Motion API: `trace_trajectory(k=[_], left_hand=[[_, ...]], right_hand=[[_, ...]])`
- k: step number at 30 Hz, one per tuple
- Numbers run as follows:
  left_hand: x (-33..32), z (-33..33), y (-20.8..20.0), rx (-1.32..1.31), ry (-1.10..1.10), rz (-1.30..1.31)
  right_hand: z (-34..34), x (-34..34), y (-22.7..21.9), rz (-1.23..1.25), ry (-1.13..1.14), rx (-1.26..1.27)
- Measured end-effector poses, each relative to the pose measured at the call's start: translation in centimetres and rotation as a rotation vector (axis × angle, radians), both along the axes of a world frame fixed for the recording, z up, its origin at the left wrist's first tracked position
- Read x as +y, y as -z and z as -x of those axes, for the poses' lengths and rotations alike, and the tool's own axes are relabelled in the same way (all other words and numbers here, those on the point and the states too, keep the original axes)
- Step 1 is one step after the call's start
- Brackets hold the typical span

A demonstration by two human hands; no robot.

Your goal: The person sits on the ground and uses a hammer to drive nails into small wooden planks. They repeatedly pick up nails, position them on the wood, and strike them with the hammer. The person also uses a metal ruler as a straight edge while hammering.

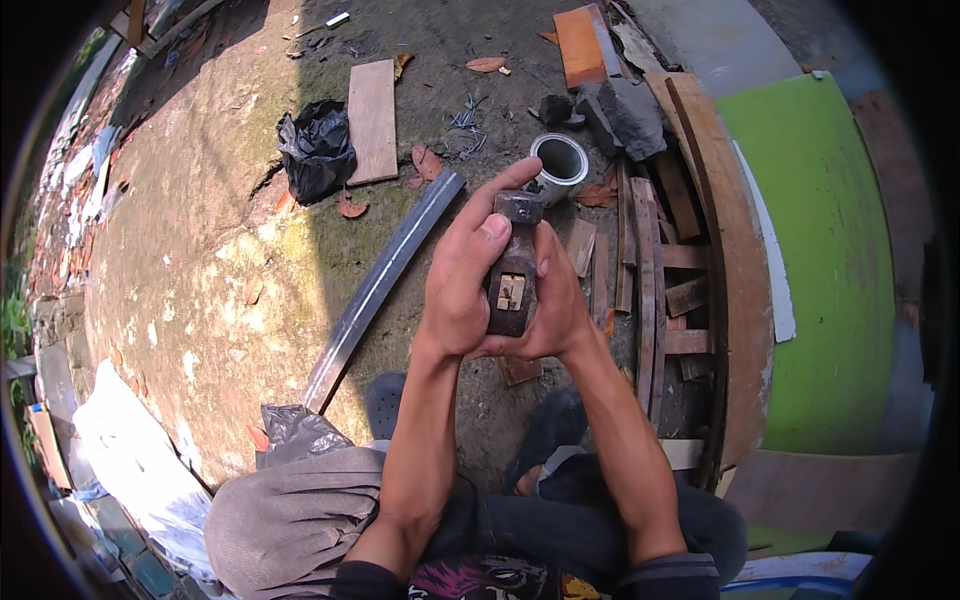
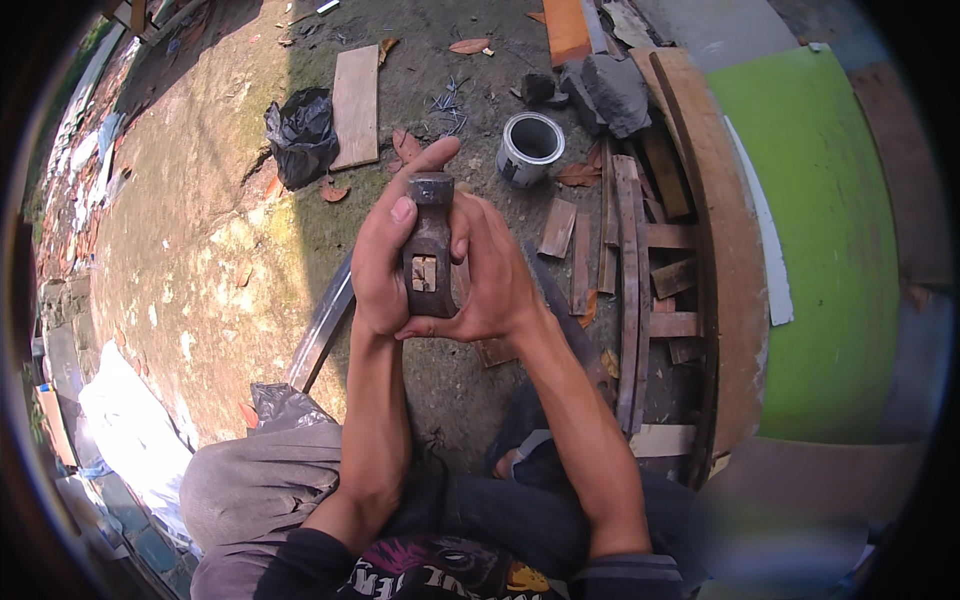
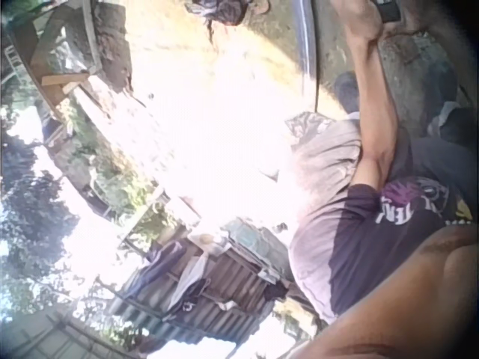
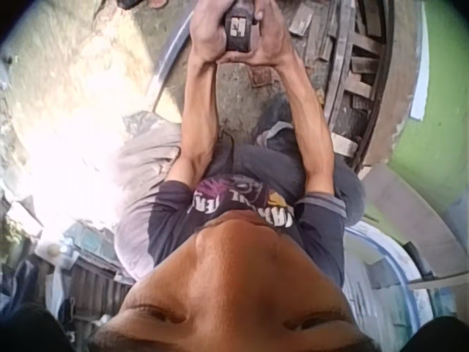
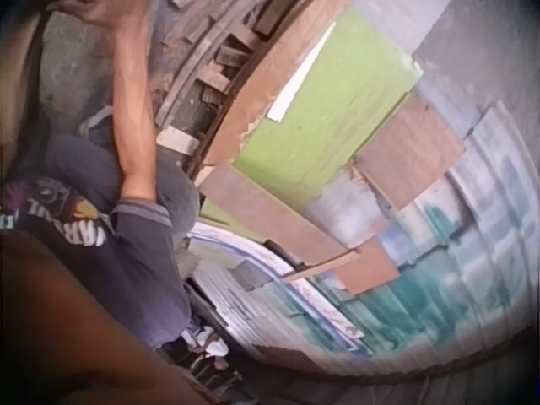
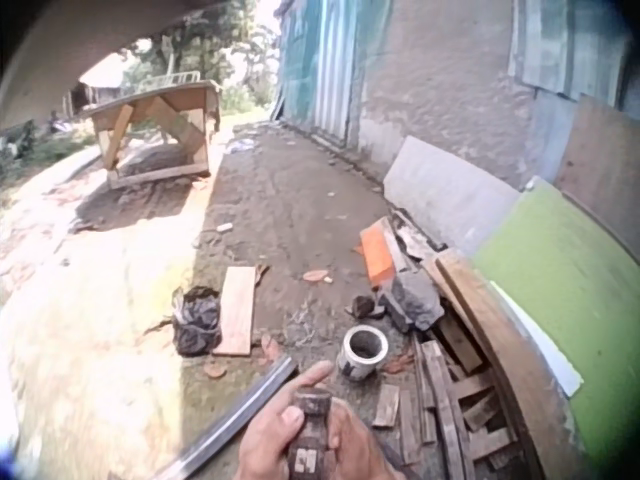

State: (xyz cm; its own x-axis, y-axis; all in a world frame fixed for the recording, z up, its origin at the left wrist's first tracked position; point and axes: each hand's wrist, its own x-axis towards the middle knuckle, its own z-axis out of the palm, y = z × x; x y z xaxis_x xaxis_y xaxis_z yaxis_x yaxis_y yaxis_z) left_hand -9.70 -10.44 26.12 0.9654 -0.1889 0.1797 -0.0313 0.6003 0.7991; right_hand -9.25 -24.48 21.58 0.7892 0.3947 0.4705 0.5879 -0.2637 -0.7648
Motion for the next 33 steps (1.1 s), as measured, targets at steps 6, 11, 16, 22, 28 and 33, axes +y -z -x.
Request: trace_trajectory(k=[6, 11, 16, 22, 28, 33], left_hand=[[-0.4, 0.0, -0.1, -0.040, -0.002, -0.026], [-0.7, 0.5, -0.4, 0.006, -0.008, 0.062], [-1.2, 0.6, -0.7, 0.089, -0.111, 0.088], [0.7, -0.4, 2.1, 0.577, -0.372, 0.241], [2.6, -0.5, 4.3, 0.676, -0.316, 0.314], [1.5, -0.5, 4.4, 0.673, -0.286, 0.311]], right_hand=[[0.4, -0.2, 0.6, -0.026, 0.028, -0.002], [0.9, 0.4, 0.8, -0.074, 0.059, -0.023], [0.8, 0.7, 0.8, -0.112, 0.070, -0.007], [1.6, 2.8, -0.4, -0.215, -0.079, 0.562], [3.0, 4.4, 4.1, -0.100, 0.061, 0.434], [2.7, 4.0, 4.0, -0.109, 0.055, 0.503]])
